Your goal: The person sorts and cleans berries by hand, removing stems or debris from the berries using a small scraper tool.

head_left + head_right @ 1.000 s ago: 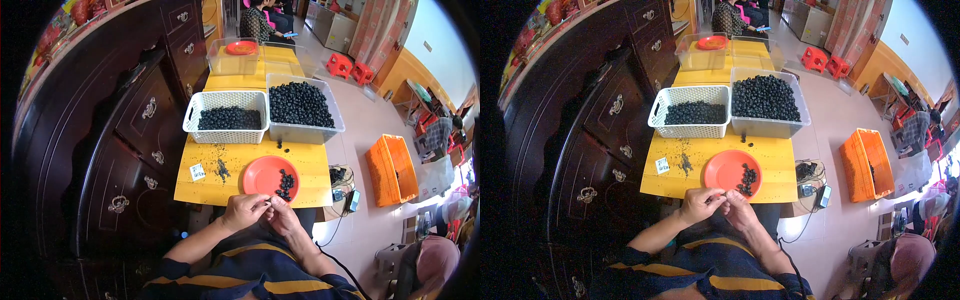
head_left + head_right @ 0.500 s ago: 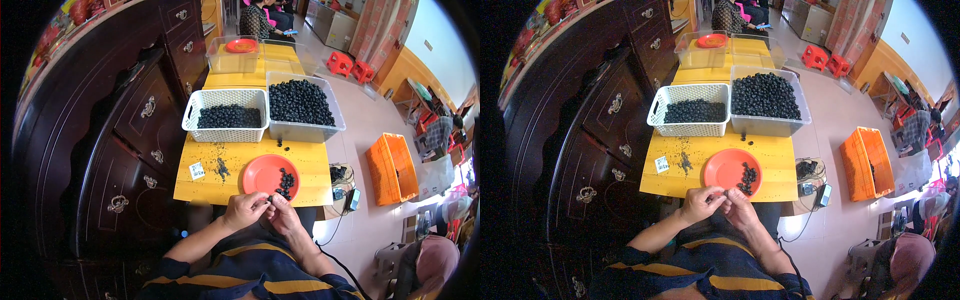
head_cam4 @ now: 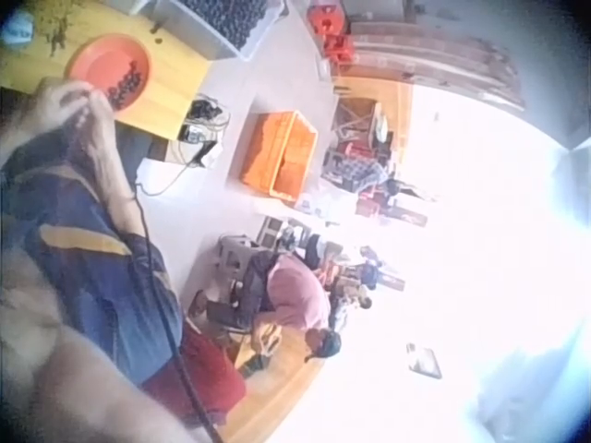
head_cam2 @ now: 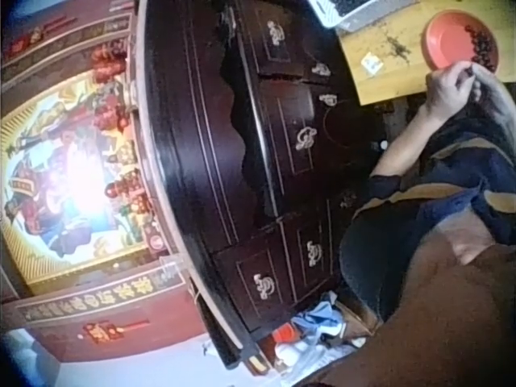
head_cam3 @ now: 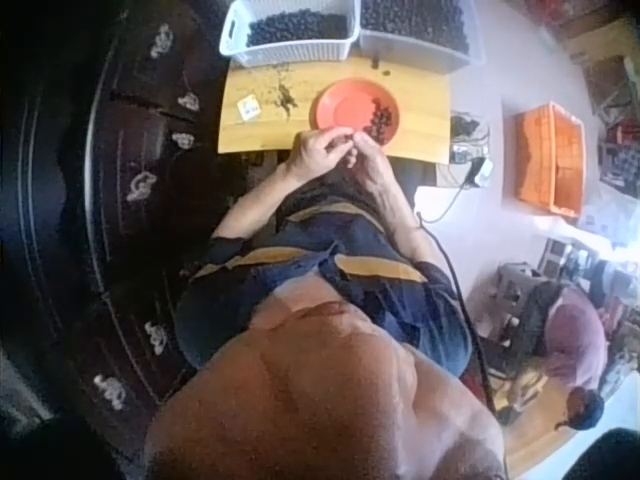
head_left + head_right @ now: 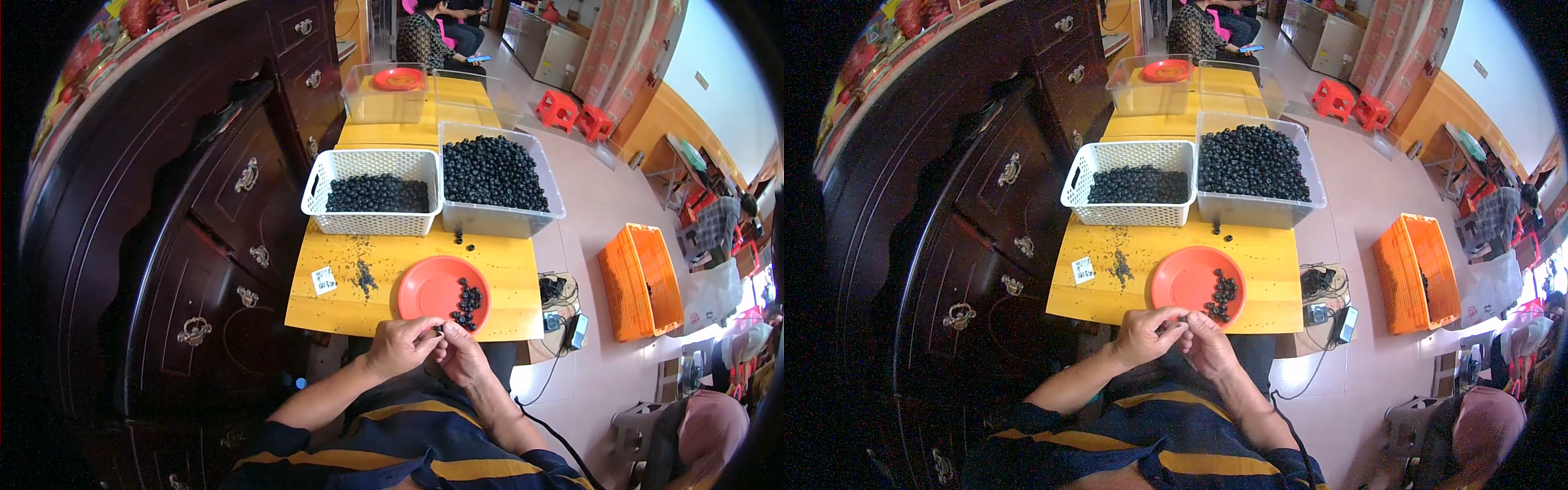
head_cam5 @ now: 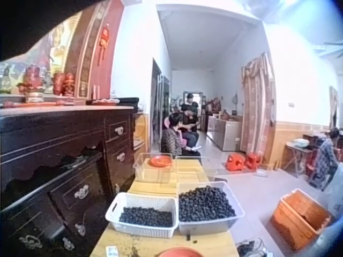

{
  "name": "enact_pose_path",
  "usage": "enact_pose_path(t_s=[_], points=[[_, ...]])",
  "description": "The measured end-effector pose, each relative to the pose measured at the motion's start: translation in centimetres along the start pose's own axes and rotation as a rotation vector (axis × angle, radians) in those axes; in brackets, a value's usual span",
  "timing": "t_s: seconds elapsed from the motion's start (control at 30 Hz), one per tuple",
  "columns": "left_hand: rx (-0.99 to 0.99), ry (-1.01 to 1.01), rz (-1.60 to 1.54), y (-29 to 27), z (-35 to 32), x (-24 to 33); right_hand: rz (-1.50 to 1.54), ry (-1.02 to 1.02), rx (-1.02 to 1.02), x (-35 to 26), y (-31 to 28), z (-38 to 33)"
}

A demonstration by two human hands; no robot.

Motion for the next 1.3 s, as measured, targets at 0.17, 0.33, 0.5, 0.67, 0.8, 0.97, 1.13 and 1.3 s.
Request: enact_pose_path(t_s=[0.17,0.33,0.5,0.67,0.8,0.97,1.13,1.3], points=[[0.112,0.09,0.007,-0.1,-0.9,0.3,0.034,-0.009,0.057,0.6,0.2,-0.7],[0.165,0.116,0.068,-0.5,-1.2,0.8,0.065,0.0,-0.011,0.9,-0.2,-0.8],[-0.02,-0.098,0.049,0.4,-0.5,-1.0,0.053,-0.052,0.01,0.0,-0.5,-0.1],[-0.181,-0.137,-0.029,-0.1,1.0,-2.7,0.033,-0.021,-0.046,-0.7,0.3,0.0],[-0.28,-0.048,0.058,-0.5,1.2,-1.9,0.049,-0.001,-0.062,-0.1,0.4,-0.3],[-0.273,-0.046,0.041,-0.3,1.0,-1.3,-0.026,-0.001,-0.075,0.3,0.0,-0.5],[-0.24,0.002,0.085,-0.5,0.9,-1.3,-0.042,0.0,-0.07,0.4,0.0,-0.5],[-0.278,-0.012,0.134,-0.2,0.8,-1.7,-0.03,0.005,-0.076,0.2,-0.1,-0.2]])
Point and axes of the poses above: each hand's wrist, its own z-axis towards the middle knuckle, its own y-axis out of the palm, x = y × z, the point moved 5 cm from there along z, towards the middle knuckle, and after that the axes turned 10 degrees about z, right-handed, at the moved point
